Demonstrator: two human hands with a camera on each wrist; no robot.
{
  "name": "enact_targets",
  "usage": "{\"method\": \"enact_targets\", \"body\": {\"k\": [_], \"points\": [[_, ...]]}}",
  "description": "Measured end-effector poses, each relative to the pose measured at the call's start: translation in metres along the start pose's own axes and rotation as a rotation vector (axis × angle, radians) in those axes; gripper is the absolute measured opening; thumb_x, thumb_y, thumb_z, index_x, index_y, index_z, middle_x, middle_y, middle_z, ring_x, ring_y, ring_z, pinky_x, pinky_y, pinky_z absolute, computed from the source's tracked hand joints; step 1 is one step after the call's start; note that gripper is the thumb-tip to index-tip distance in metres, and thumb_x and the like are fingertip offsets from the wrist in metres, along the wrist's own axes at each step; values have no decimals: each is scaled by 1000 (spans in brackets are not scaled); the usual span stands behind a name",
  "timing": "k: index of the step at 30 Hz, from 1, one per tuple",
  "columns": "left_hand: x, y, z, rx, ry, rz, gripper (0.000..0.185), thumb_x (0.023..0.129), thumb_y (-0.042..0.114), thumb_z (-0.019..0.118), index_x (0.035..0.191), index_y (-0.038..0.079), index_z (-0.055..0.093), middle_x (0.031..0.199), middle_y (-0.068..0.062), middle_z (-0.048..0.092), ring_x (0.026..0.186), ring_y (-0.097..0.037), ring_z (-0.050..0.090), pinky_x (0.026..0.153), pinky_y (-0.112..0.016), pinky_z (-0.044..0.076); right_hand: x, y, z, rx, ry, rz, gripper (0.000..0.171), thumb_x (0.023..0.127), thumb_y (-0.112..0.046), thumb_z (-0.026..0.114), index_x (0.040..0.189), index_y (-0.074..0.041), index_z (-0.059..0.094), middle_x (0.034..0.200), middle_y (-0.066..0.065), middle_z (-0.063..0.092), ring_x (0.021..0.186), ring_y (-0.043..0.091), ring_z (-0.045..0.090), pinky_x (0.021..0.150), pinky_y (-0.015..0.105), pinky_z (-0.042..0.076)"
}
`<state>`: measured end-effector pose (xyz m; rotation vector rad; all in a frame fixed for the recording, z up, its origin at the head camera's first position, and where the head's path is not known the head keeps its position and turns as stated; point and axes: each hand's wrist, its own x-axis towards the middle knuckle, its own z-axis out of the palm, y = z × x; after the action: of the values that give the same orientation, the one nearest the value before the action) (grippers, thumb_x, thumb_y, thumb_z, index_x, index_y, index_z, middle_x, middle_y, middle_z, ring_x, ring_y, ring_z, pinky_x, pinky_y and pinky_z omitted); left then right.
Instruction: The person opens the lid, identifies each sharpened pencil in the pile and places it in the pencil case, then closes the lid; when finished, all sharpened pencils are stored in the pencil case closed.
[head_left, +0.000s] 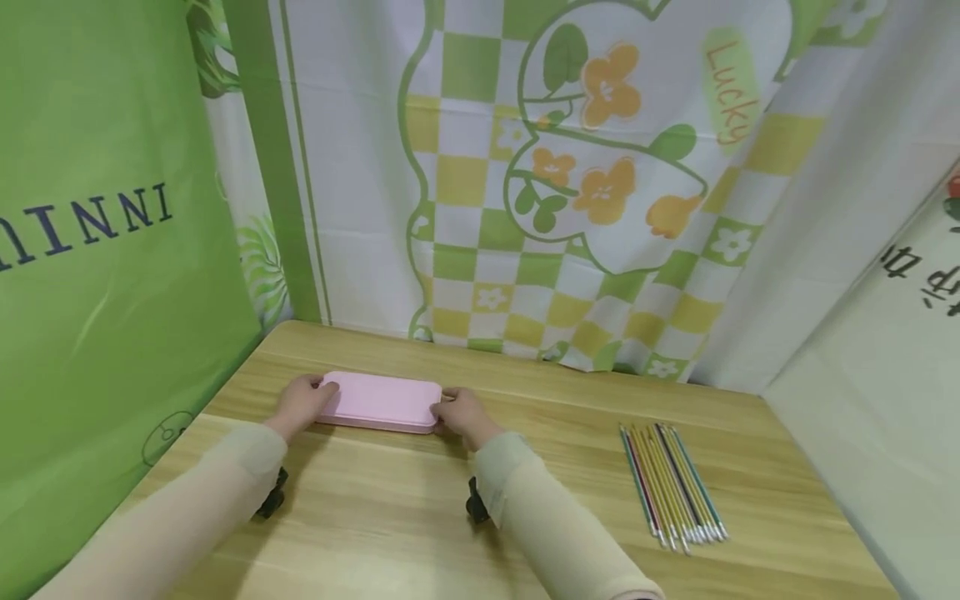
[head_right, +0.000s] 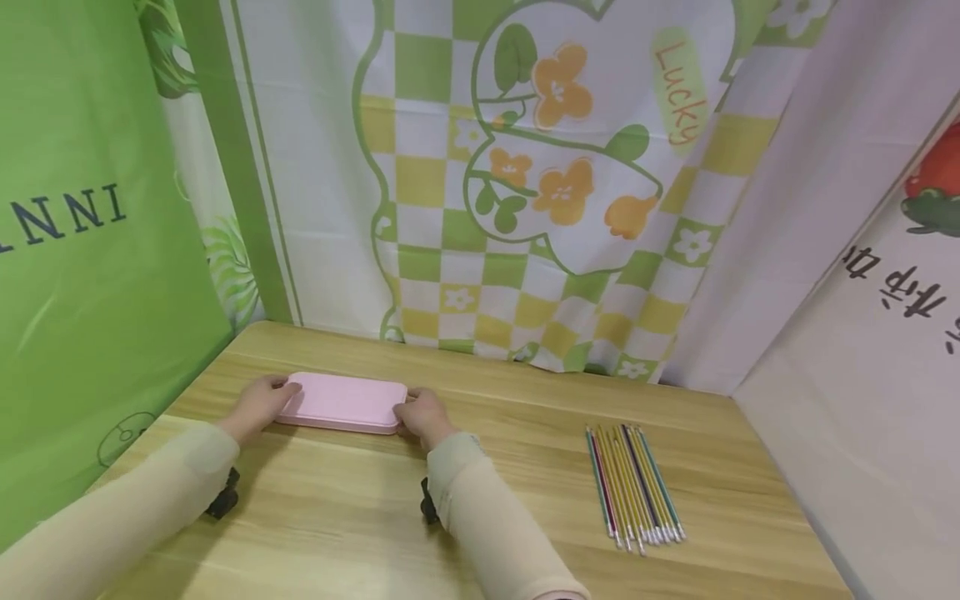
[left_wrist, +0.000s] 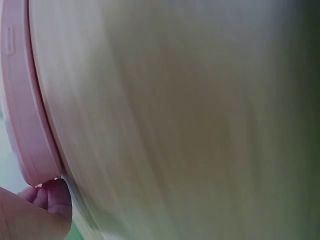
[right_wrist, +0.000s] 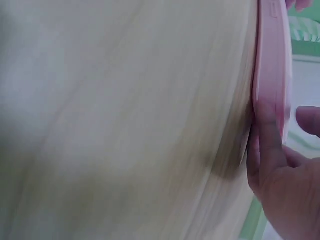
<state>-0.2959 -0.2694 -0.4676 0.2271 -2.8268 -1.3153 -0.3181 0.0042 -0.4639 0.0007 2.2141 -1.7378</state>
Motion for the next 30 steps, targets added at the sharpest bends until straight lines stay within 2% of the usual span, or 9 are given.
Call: {"method": "enact_targets", "body": {"k": [4, 9, 13, 17, 20, 24, 27, 30], "points": [[-6, 14, 18, -52, -45, 20, 63, 100, 20, 52, 142, -26, 38, 145, -44, 41, 137, -56, 40, 115, -57, 34, -6, 3, -25, -75, 22, -1, 62, 94, 9, 61, 152, 11, 41, 113, 23, 66, 71, 15, 60, 66, 25, 58], [-16, 29, 36, -97, -110, 30, 65, 96, 16, 61, 143, -24, 38, 145, -43, 43, 137, -53, 42, 114, -56, 36, -18, 6, -57, -229, 32, -4, 60, 93, 7, 66, 150, 6, 49, 116, 18, 65, 75, 13, 57, 72, 24, 54], [-22, 40, 50, -116, -200, 58, 81, 91, 18, 73, 149, -21, 32, 145, -41, 44, 135, -51, 45, 114, -56, 37, -29, 9, -83, -228, 21, 10, 60, 92, 8, 66, 149, 8, 47, 104, 17, 65, 78, 15, 60, 76, 28, 57], [-25, 48, 63, -145, -289, 129, 99, 80, 13, 86, 152, -19, 25, 143, -39, 47, 132, -48, 49, 113, -57, 38, -42, 14, -105, -187, 11, 29, 60, 93, 10, 64, 149, 10, 45, 98, 17, 61, 81, 19, 62, 80, 33, 59], [-25, 50, 73, -130, -323, 210, 105, 72, 8, 91, 151, -20, 28, 145, -38, 47, 134, -47, 49, 114, -55, 36, -53, 19, -117, -160, -4, 44, 59, 94, 11, 62, 150, 12, 42, 103, 20, 60, 84, 21, 64, 83, 37, 60], [-28, 55, 83, -68, -325, 314, 104, 64, 5, 93, 147, -21, 35, 140, -35, 53, 128, -45, 54, 112, -54, 41, -66, 25, -130, -242, -16, 38, 58, 96, 8, 64, 150, 13, 42, 109, 22, 61, 84, 20, 66, 81, 36, 61], [-30, 59, 86, -10, -326, 347, 104, 63, 8, 94, 146, -20, 37, 138, -35, 53, 128, -47, 53, 112, -56, 40, -73, 27, -138, -364, 0, 11, 56, 95, 4, 66, 147, 12, 46, 107, 20, 65, 84, 19, 67, 77, 34, 61], [-28, 61, 90, 41, -336, 347, 107, 63, 14, 96, 148, -16, 37, 143, -35, 50, 134, -47, 49, 115, -55, 35, -77, 27, -145, -448, 1, -8, 55, 95, 3, 67, 146, 13, 49, 103, 18, 68, 82, 19, 69, 74, 34, 61]]}}
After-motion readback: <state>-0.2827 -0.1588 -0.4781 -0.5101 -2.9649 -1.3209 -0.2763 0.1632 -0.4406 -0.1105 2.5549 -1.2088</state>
